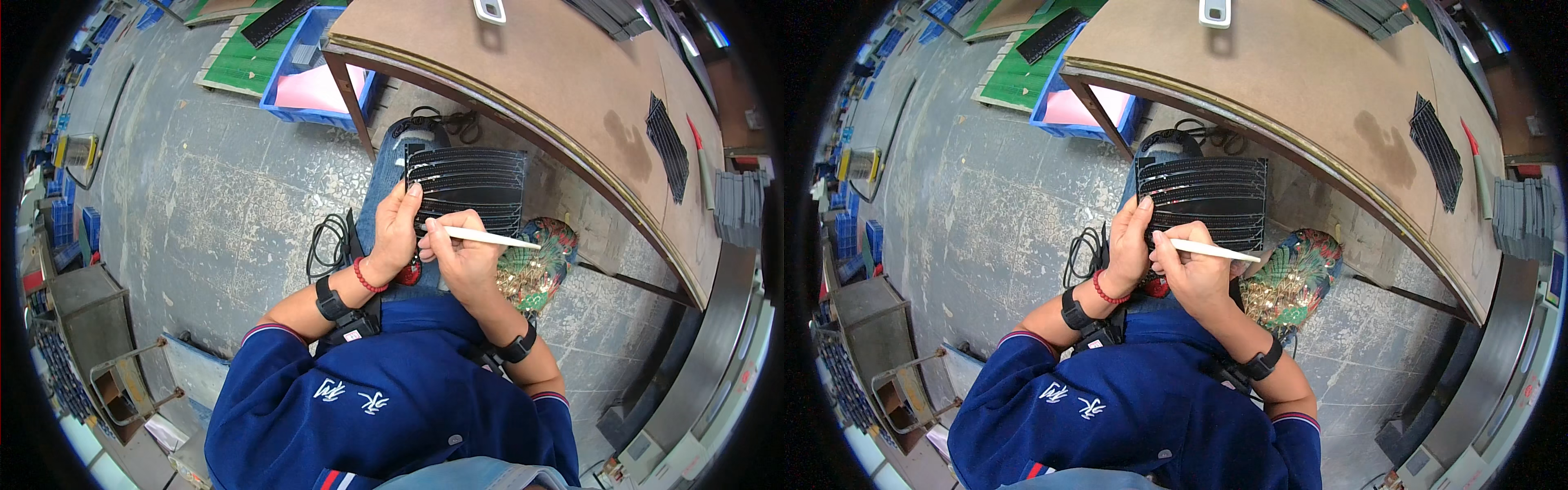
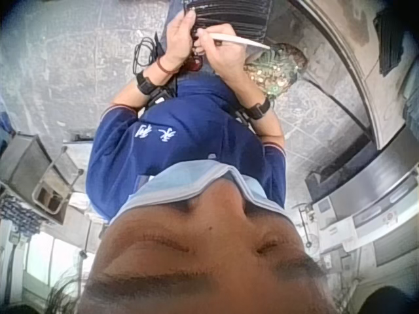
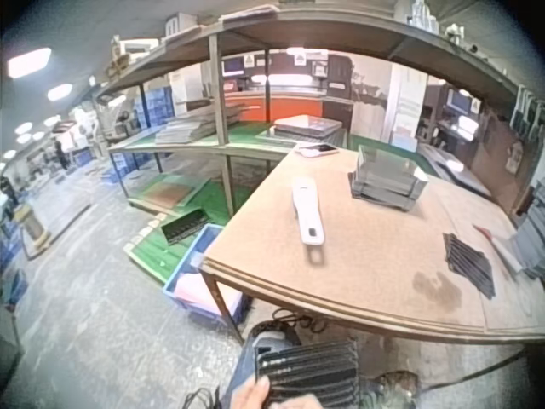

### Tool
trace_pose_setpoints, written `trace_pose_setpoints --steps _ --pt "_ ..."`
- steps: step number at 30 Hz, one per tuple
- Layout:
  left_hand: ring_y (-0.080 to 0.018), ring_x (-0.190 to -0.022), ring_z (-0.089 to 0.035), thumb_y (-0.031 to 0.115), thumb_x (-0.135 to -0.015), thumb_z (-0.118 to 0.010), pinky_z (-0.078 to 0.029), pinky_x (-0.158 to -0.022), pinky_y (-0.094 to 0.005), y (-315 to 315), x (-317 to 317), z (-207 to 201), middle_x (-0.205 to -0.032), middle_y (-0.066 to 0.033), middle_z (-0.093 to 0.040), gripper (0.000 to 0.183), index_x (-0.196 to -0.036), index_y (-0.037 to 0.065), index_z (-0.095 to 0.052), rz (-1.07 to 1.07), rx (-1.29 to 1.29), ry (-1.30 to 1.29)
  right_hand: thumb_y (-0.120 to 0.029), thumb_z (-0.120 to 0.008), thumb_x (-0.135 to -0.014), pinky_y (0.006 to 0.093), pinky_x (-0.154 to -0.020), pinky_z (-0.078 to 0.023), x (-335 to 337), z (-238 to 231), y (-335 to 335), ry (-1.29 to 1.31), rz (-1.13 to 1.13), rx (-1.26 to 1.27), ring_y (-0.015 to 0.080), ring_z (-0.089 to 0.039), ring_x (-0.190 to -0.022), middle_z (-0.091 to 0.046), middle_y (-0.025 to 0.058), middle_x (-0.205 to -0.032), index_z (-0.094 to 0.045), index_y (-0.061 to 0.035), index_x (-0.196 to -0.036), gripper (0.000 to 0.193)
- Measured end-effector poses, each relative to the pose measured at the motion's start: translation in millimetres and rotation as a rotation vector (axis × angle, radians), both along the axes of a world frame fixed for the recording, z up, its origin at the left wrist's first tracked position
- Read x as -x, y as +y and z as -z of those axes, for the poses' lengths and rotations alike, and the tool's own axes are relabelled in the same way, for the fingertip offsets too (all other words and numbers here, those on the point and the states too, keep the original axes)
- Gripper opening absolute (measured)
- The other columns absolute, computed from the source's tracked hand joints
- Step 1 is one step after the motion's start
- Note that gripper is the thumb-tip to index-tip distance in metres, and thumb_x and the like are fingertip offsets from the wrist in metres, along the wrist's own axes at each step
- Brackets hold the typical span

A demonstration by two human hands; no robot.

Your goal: Cleaning metal components with a brush and marking them with a white pen on an industrial workbench.

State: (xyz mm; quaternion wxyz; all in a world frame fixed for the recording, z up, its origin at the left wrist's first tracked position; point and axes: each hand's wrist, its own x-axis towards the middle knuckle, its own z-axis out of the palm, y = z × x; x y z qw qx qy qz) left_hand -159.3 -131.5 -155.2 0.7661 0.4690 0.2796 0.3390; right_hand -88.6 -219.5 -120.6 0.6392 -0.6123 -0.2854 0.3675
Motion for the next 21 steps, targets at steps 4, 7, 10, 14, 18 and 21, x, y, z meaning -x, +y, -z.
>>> trace_pose_setpoints --steps 4,7,10,14,18,21 --pt "-0.0063 -0.076 -0.056 0.02 -0.1 -0.039 -0.046 -0.069 -0.021 1 1 4 -0.091 -0.0033 -0.064 0.027 -0.102 0.001 -0.058 -0.011 0.009 0.008 -0.005 -0.06 -0.09 0.0214 -0.056 -0.055 1 4 0 -0.067 -0.002 0.005 0.0087 -0.062 -0.062 -0.063 0.009 -0.073 -0.051 0.002 -0.09 0.011" --pt "-0.0071 -0.079 -0.057 0.019 -0.1 -0.039 -0.046 -0.071 -0.0221 1 -1 5 -0.093 -0.004 -0.064 0.027 -0.103 0.0 -0.058 -0.003 0.086 -0.043 -0.003 -0.058 -0.09 0.0235 -0.059 -0.056 -3 2 -4 0.058 0.036 -0.075 0.0108 -0.064 -0.064 -0.063 0.0111 -0.077 -0.05 0.0028 -0.093 0.01" --pt "-0.0077 -0.082 -0.057 0.018 -0.1 -0.04 -0.046 -0.074 -0.0229 3 -2 0 -0.095 -0.0043 -0.064 0.027 -0.104 -0.001 -0.058 0.003 0.196 -0.091 0.002 -0.051 -0.092 0.0285 -0.061 -0.057 -23 -16 -20 0.02 0.115 -0.234 0.0162 -0.064 -0.066 -0.062 0.0144 -0.078 -0.047 0.0033 -0.099 0.008" --pt "-0.0136 -0.088 -0.062 0.019 -0.1 -0.039 -0.048 -0.08 -0.0264 8 4 17 -0.101 -0.0091 -0.065 0.03 -0.109 -0.003 -0.057 0.024 0.278 -0.147 -0.006 -0.047 -0.097 0.0269 -0.064 -0.053 -65 -17 -49 -0.24 0.394 -0.168 0.0158 -0.061 -0.069 -0.063 0.0143 -0.083 -0.05 0.0036 -0.109 0.016" --pt "-0.0178 -0.09 -0.064 0.019 -0.1 -0.037 -0.05 -0.082 -0.0296 6 -1 10 -0.105 -0.0125 -0.065 0.033 -0.114 -0.005 -0.055 0.107 0.283 -0.167 -0.013 -0.051 -0.096 0.0234 -0.066 -0.05 -92 -3 -75 -0.251 0.435 0.014 0.011 -0.059 -0.076 -0.064 0.0118 -0.09 -0.053 0.004 -0.116 0.026" --pt "-0.0085 -0.086 -0.059 0.018 -0.1 -0.042 -0.046 -0.078 -0.0227 2 -5 3 -0.099 -0.0046 -0.065 0.027 -0.106 -0.002 -0.059 0.113 0.309 -0.157 -0.009 -0.055 -0.093 0.0231 -0.065 -0.051 -93 9 -85 -0.05 0.189 0.103 0.0115 -0.062 -0.076 -0.066 0.0104 -0.093 -0.056 0.0055 -0.113 0.025"
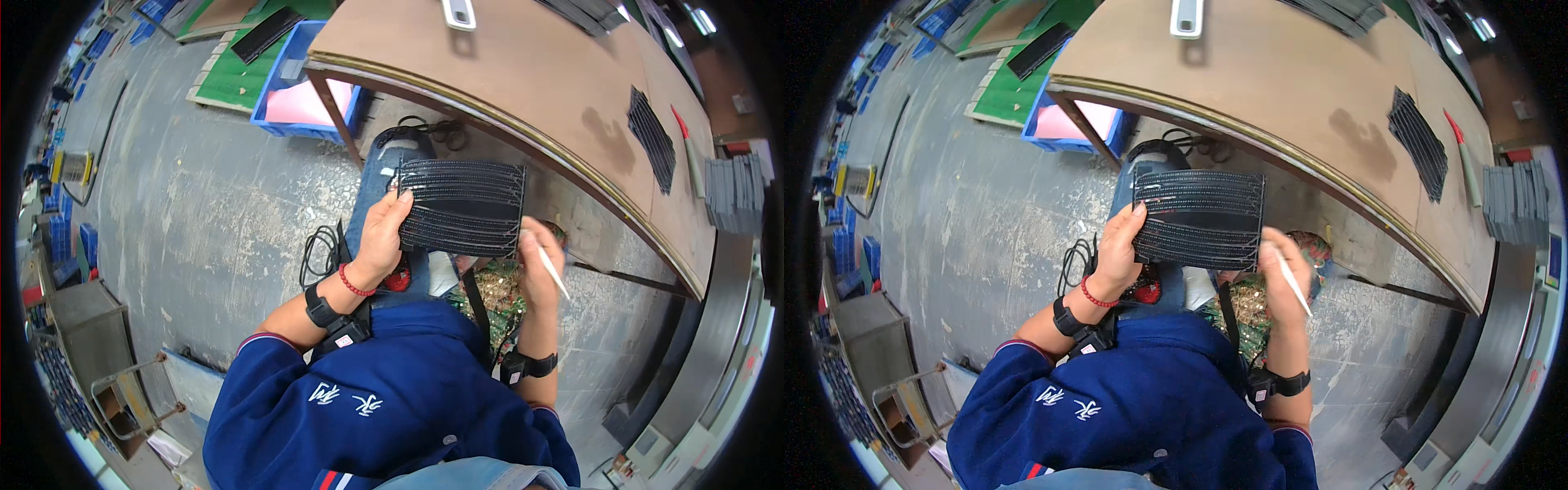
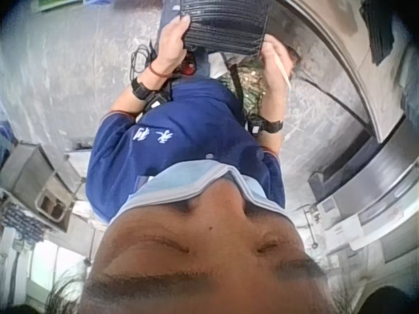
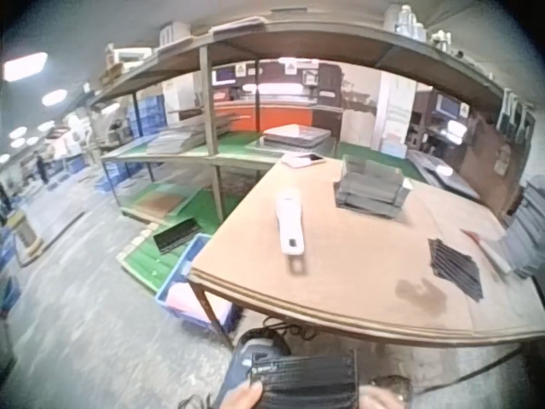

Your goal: Cleaning metal components with a brush and marking them with a white pen on an industrial workbench.

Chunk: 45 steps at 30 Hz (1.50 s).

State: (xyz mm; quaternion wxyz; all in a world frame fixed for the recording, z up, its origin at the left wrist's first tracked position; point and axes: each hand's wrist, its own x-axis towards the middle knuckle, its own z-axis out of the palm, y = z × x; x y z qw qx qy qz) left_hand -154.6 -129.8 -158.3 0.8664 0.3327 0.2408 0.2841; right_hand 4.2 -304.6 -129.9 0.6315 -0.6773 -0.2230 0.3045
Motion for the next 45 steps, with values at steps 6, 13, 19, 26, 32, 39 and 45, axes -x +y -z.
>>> trace_pose_setpoints --steps 6,13,19,26,32,39,45 --pt "-0.0091 -0.081 -0.06 0.006 -0.088 -0.062 -0.049 -0.07 -0.0237 2 0 -14 -0.094 -0.0031 -0.065 0.024 -0.111 0.0 -0.056 0.124 -0.251 0.118 -0.005 -0.058 -0.09 0.0214 -0.053 -0.055 9 7 4 0.183 0.024 -0.121 0.0114 -0.063 -0.068 -0.066 0.0099 -0.087 -0.058 0.0074 -0.107 0.021" --pt "-0.0093 -0.059 -0.06 -0.005 -0.076 -0.071 -0.044 -0.044 -0.0184 1 6 -20 -0.088 -0.0056 -0.064 0.053 -0.121 -0.001 -0.044 0.38 -0.367 0.312 -0.004 -0.061 -0.088 0.0207 -0.053 -0.055 8 10 -1 0.178 0.056 -0.123 0.0098 -0.062 -0.067 -0.066 0.0086 -0.085 -0.06 0.0056 -0.102 0.016" --pt "-0.011 -0.059 -0.063 0.007 -0.09 -0.06 -0.044 -0.041 -0.019 0 5 -15 -0.087 -0.0064 -0.065 0.032 -0.118 -0.001 -0.048 0.397 -0.303 0.316 -0.004 -0.06 -0.089 0.0208 -0.053 -0.054 7 15 -7 0.177 0.081 -0.144 0.0095 -0.062 -0.068 -0.066 0.0078 -0.085 -0.06 0.0058 -0.103 0.017" --pt "-0.0136 -0.057 -0.065 0.021 -0.099 -0.046 -0.042 -0.037 -0.0182 6 4 -7 -0.087 -0.0104 -0.067 0.027 -0.109 -0.003 -0.052 0.384 -0.198 0.232 -0.004 -0.059 -0.09 0.0205 -0.053 -0.053 5 17 -7 0.196 0.07 -0.142 0.0095 -0.062 -0.069 -0.065 0.0073 -0.085 -0.06 0.0058 -0.104 0.017" --pt "-0.0141 -0.055 -0.065 0.017 -0.097 -0.05 -0.041 -0.034 -0.0185 5 3 -12 -0.087 -0.0112 -0.067 0.024 -0.108 -0.003 -0.053 0.385 -0.233 0.252 -0.005 -0.058 -0.09 0.0208 -0.053 -0.053 5 13 -2 0.196 0.077 -0.109 0.0088 -0.061 -0.068 -0.064 0.0064 -0.084 -0.059 0.0056 -0.104 0.017" --pt "-0.0135 -0.053 -0.064 0.017 -0.097 -0.049 -0.04 -0.033 -0.0186 5 4 -11 -0.085 -0.0109 -0.067 0.024 -0.108 -0.004 -0.053 0.37 -0.211 0.248 -0.005 -0.058 -0.09 0.0212 -0.052 -0.053 7 17 -1 0.188 0.074 -0.113 0.0087 -0.06 -0.066 -0.064 0.0064 -0.082 -0.059 0.0057 -0.103 0.017" --pt "-0.0137 -0.052 -0.063 0.022 -0.1 -0.042 -0.041 -0.034 -0.019 5 4 -6 -0.083 -0.0114 -0.066 0.029 -0.108 -0.004 -0.053 0.375 -0.22 0.212 -0.005 -0.057 -0.09 0.0214 -0.053 -0.053 6 20 -7 0.172 0.063 -0.086 0.0098 -0.062 -0.068 -0.065 0.0085 -0.085 -0.058 0.0062 -0.104 0.018"
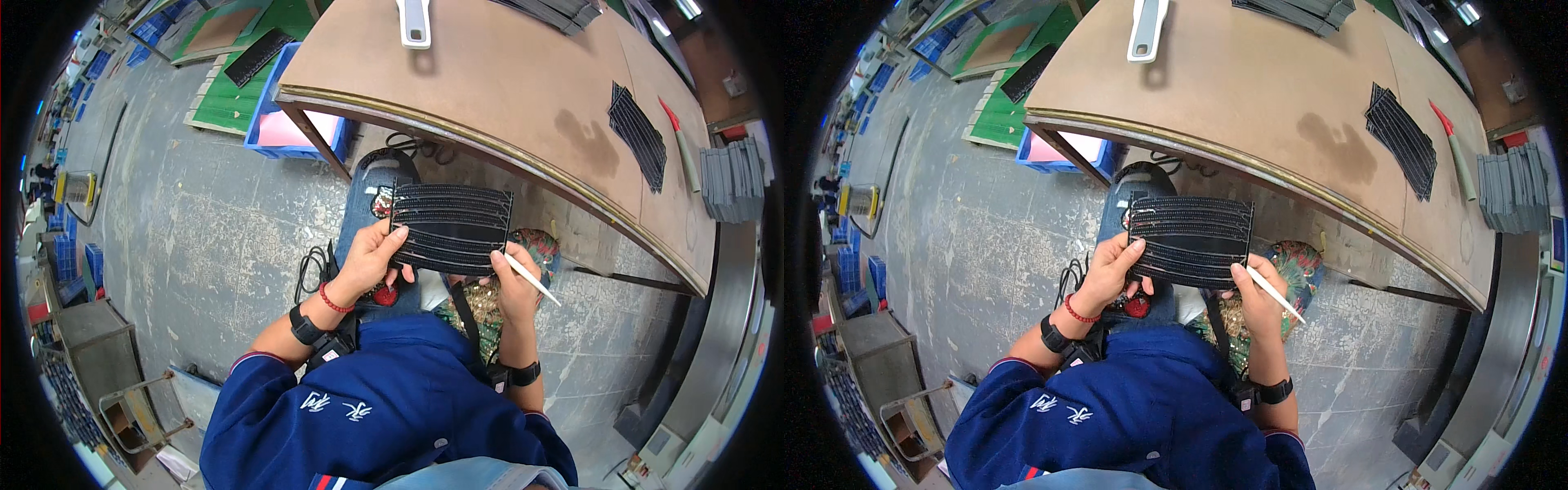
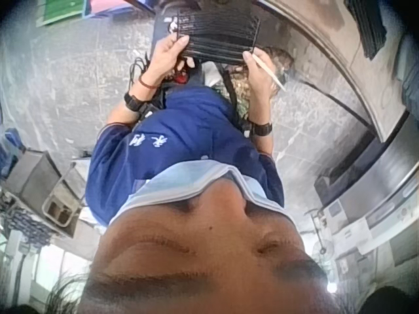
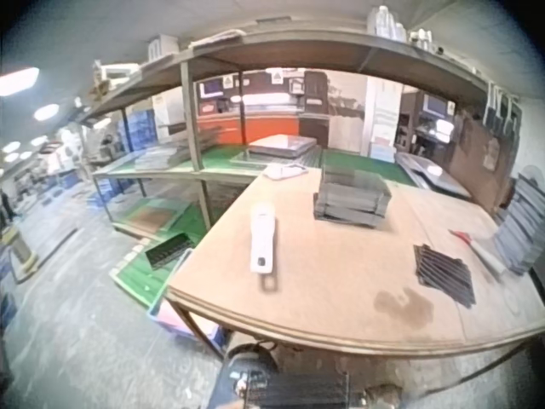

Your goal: Cleaning metal components with a brush and marking them with a white pen on an industrial workbench.

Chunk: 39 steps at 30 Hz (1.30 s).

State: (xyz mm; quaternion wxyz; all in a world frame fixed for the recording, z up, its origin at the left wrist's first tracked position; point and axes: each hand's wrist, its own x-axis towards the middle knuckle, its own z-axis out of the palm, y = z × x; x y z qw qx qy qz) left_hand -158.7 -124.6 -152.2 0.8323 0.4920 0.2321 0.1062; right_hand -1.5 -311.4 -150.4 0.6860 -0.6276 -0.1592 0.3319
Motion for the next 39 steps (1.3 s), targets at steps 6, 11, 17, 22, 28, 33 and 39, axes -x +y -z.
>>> trace_pose_setpoints --steps 6,11,17,22,28,33,39 --pt "-0.0147 -0.052 -0.063 0.028 -0.101 -0.038 -0.041 -0.034 -0.0193 0 0 0 -0.08 -0.0112 -0.065 0.035 -0.107 -0.004 -0.052 0.001 0.017 -0.015 -0.002 -0.055 -0.09 0.021 -0.051 -0.051 2 -2 -1 0.0 0.028 -0.009 0.01 -0.059 -0.063 -0.063 0.0076 -0.083 -0.058 0.0067 -0.103 0.015" --pt "-0.0155 -0.052 -0.063 0.029 -0.102 -0.037 -0.041 -0.034 -0.0197 0 2 1 -0.078 -0.0114 -0.065 0.037 -0.105 -0.004 -0.052 -0.021 0.018 -0.011 -0.002 -0.055 -0.09 0.0211 -0.052 -0.051 2 0 -2 -0.026 0.015 0.013 0.01 -0.059 -0.064 -0.063 0.0084 -0.084 -0.058 0.0068 -0.103 0.015" --pt "-0.0155 -0.051 -0.063 0.028 -0.102 -0.036 -0.041 -0.033 -0.0184 -1 2 5 -0.081 -0.0134 -0.066 0.037 -0.107 -0.005 -0.052 -0.006 0.002 0.005 -0.002 -0.055 -0.09 0.0217 -0.051 -0.052 4 1 -2 0.008 0.055 -0.007 0.011 -0.059 -0.063 -0.063 0.0096 -0.083 -0.057 0.0069 -0.102 0.015" --pt "-0.0142 -0.052 -0.064 0.024 -0.101 -0.04 -0.041 -0.033 -0.0177 0 3 2 -0.085 -0.0127 -0.067 0.032 -0.109 -0.005 -0.052 -0.006 0.014 -0.008 -0.002 -0.056 -0.09 0.0217 -0.051 -0.052 4 2 -2 0.003 0.035 -0.02 0.011 -0.059 -0.063 -0.064 0.0094 -0.083 -0.057 0.0065 -0.103 0.015" --pt "-0.0137 -0.054 -0.064 0.02 -0.099 -0.045 -0.041 -0.034 -0.0177 1 0 -3 -0.085 -0.0114 -0.067 0.026 -0.107 -0.003 -0.053 0.021 -0.012 0.012 -0.002 -0.057 -0.089 0.022 -0.051 -0.052 2 -1 -3 -0.005 0.022 -0.02 0.0109 -0.059 -0.062 -0.064 0.0101 -0.083 -0.057 0.0064 -0.102 0.015" --pt "-0.0153 -0.057 -0.066 0.019 -0.098 -0.047 -0.042 -0.036 -0.0181 3 3 -7 -0.086 -0.0131 -0.068 0.024 -0.106 -0.002 -0.054 0.041 0.046 -0.038 -0.006 -0.059 -0.089 0.0221 -0.045 -0.048 -15 -28 -35 -0.373 0.093 0.027 0.0127 -0.058 -0.055 -0.063 0.0126 -0.082 -0.055 0.0063 -0.102 0.019" --pt "-0.0177 -0.06 -0.067 0.019 -0.098 -0.047 -0.045 -0.038 -0.0188 6 6 12 -0.084 -0.0172 -0.068 0.023 -0.106 -0.001 -0.055 0.011 0.04 -0.101 -0.01 -0.052 -0.094 0.0258 -0.044 -0.055 -67 -99 -17 -0.208 0.33 -0.312 0.0186 -0.063 -0.055 -0.063 0.0142 -0.081 -0.05 0.0032 -0.1 0.015"
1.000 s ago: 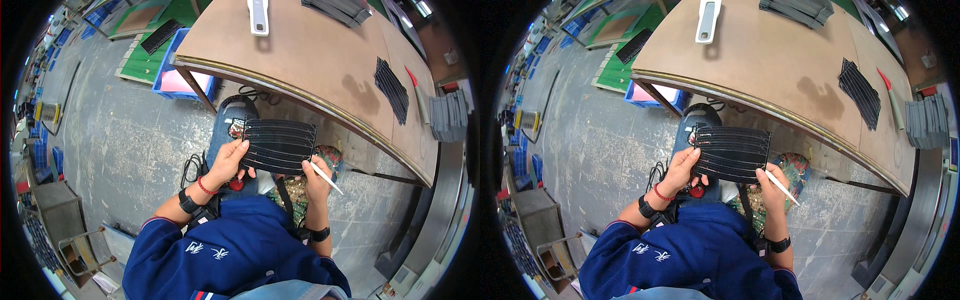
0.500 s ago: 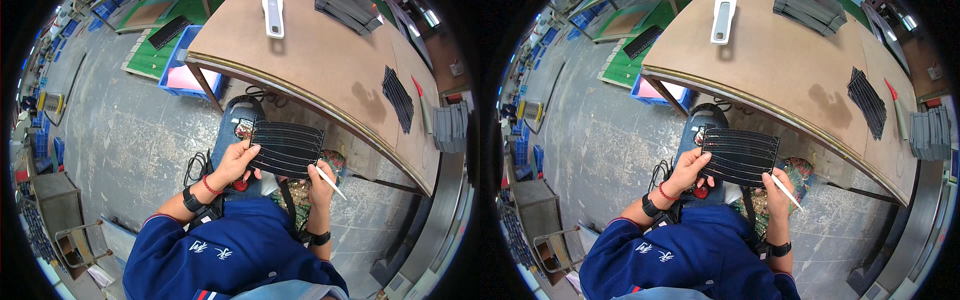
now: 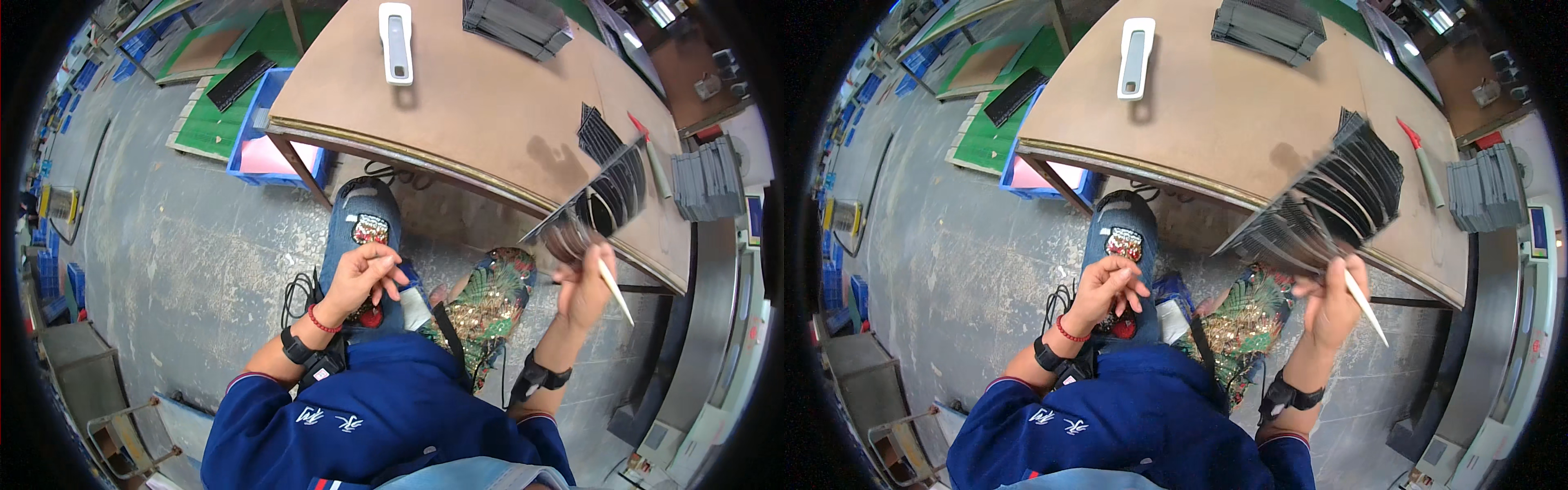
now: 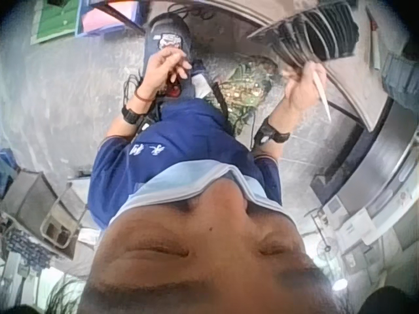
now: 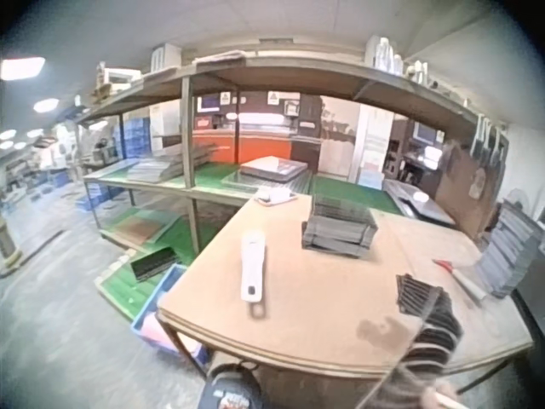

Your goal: Cleaning metal components with a brush and marking them with a white pen on an industrial workbench.

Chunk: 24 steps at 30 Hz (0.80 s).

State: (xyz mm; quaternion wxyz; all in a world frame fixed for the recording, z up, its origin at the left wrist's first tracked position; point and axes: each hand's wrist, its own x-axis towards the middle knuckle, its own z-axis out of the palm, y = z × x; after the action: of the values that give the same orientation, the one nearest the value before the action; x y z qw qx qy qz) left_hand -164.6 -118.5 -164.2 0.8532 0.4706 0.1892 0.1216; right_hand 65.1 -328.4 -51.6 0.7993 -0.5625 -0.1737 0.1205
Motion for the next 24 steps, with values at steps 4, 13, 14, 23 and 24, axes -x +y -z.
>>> trace_pose_setpoints --steps 4,13,14,23,24 --pt "-0.0153 -0.056 -0.066 0.015 -0.096 -0.051 -0.043 -0.038 -0.0183 0 5 -7 -0.078 -0.0156 -0.068 0.017 -0.088 0.001 -0.056 -0.023 -0.099 0.104 -0.012 -0.054 -0.094 0.0289 -0.042 -0.055 9 39 -11 0.201 0.023 0.139 0.0179 -0.06 -0.049 -0.057 0.0093 -0.074 -0.049 0.0 -0.095 0.013" --pt "-0.0107 -0.054 -0.062 0.02 -0.098 -0.048 -0.042 -0.039 -0.0172 4 -5 -13 -0.077 -0.0114 -0.067 0.029 -0.078 0.002 -0.058 -0.083 -0.117 0.049 -0.015 -0.056 -0.093 0.0291 -0.043 -0.054 22 66 -4 0.298 0.055 0.152 0.0179 -0.061 -0.05 -0.06 0.0101 -0.074 -0.05 0.0021 -0.096 0.018" --pt "-0.0085 -0.054 -0.061 0.02 -0.097 -0.05 -0.041 -0.04 -0.0165 2 -2 -17 -0.077 -0.0087 -0.068 0.029 -0.077 0.002 -0.06 -0.082 -0.131 0.064 -0.015 -0.057 -0.093 0.0287 -0.042 -0.054 35 48 -2 0.25 0.045 0.079 0.0181 -0.062 -0.05 -0.06 0.0096 -0.073 -0.051 0.0031 -0.095 0.019" --pt "-0.0291 -0.1 -0.061 0.007 -0.069 -0.073 -0.05 -0.081 -0.0375 -6 -21 -80 -0.112 -0.0115 -0.062 0.027 -0.095 0.006 -0.064 -0.388 -1.815 -0.297 -0.01 -0.059 -0.09 0.0257 -0.043 -0.054 49 43 9 0.107 0.09 0.202 0.0164 -0.062 -0.051 -0.055 0.0061 -0.068 -0.054 0.0045 -0.088 0.015" --pt "-0.0292 -0.105 -0.059 0.009 -0.067 -0.075 -0.049 -0.088 -0.0397 -7 -25 -87 -0.115 -0.0117 -0.061 0.033 -0.098 0.007 -0.065 -0.378 -1.912 -0.34 -0.01 -0.059 -0.09 0.0257 -0.043 -0.054 57 35 12 0.113 0.09 0.195 0.0164 -0.062 -0.051 -0.055 0.0061 -0.068 -0.054 0.0045 -0.088 0.015"
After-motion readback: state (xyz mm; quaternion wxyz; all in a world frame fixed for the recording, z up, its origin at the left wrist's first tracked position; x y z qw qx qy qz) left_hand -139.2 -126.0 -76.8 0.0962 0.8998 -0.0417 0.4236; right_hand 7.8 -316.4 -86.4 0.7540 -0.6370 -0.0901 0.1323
